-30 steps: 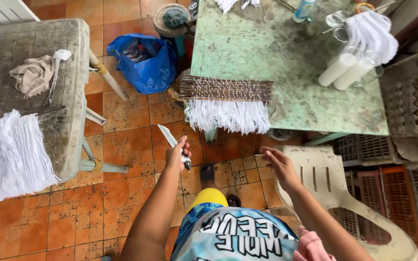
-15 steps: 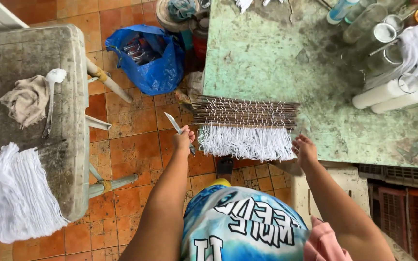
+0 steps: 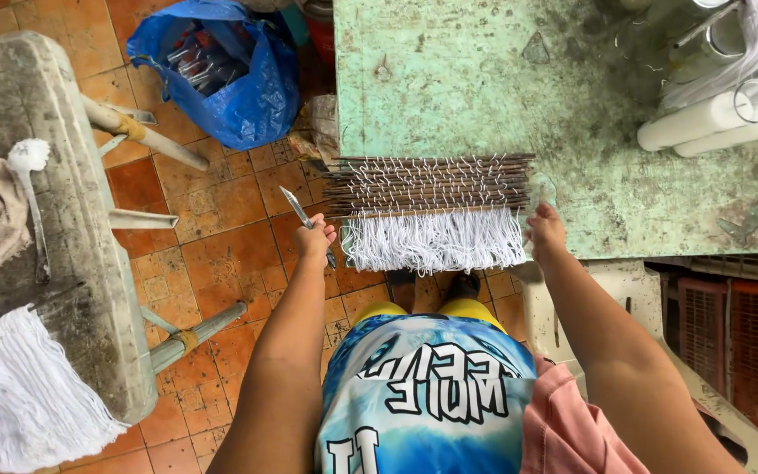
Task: Dipping racks of candle wicks into molten wax and hanging them to dry
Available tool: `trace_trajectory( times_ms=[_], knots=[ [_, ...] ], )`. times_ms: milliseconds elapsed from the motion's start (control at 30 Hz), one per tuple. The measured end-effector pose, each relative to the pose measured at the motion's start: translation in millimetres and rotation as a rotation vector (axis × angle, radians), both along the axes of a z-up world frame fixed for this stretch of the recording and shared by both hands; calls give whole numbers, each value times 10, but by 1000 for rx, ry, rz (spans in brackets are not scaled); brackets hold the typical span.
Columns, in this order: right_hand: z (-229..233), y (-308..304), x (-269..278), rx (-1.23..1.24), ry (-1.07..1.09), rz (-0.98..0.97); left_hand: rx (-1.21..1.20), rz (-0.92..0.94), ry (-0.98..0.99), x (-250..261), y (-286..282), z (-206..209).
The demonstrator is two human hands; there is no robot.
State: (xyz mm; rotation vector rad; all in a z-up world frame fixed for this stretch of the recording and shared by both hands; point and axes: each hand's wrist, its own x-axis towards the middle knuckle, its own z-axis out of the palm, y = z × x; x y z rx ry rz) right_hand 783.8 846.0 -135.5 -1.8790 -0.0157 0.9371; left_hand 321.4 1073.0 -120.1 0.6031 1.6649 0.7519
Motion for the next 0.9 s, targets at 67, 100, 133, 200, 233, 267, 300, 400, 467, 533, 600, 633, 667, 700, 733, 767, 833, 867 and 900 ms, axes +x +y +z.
trace_trajectory(
  times_ms=[67,100,133,200,233,267,300,400,467,533,600,633,667,700,733,767,833,867,900],
  knots=[
    [-80,-5,93,-14,-8,29,-5,8,2,44,-51,64],
    [-129,38,141,-16,-20,46,2,4,0,69,-32,101],
    [-177,93,176,-14,-17,57,4,15,4,92,-8,88],
    [-270,91,224,-53,-36,26,9,4,40,136,-22,52],
    [-241,101,203,-55,-35,29,6,7,42,138,-32,73],
    [-212,107,183,-56,-26,35,0,8,62,141,-44,95],
    [-180,122,173,-55,-18,39,-5,7,80,157,-39,117],
    [-153,150,154,-59,-6,29,1,41,91,163,-18,66],
    [-246,123,164,-61,12,26,-13,38,88,150,-2,-47],
    [-262,150,172,-51,28,23,-17,37,84,156,36,-122],
    [-206,155,153,-61,30,39,-18,58,73,162,33,-170],
    [-226,146,152,-62,31,38,-19,56,74,158,32,-166],
    [-246,136,153,-66,29,48,-18,57,79,155,30,-160],
    [-253,114,166,-69,24,54,-19,54,81,173,36,-156],
    [-273,131,174,-71,22,48,-20,48,79,166,57,-158],
    [-296,124,184,-84,11,55,-31,50,83,163,62,-166],
    [-244,114,157,-100,-1,55,-45,46,85,160,69,-199],
    [-167,115,118,-93,-6,56,-52,49,85,156,73,-221],
    [-91,137,78,-86,-10,59,-57,55,85,146,83,-240]
  ],
)
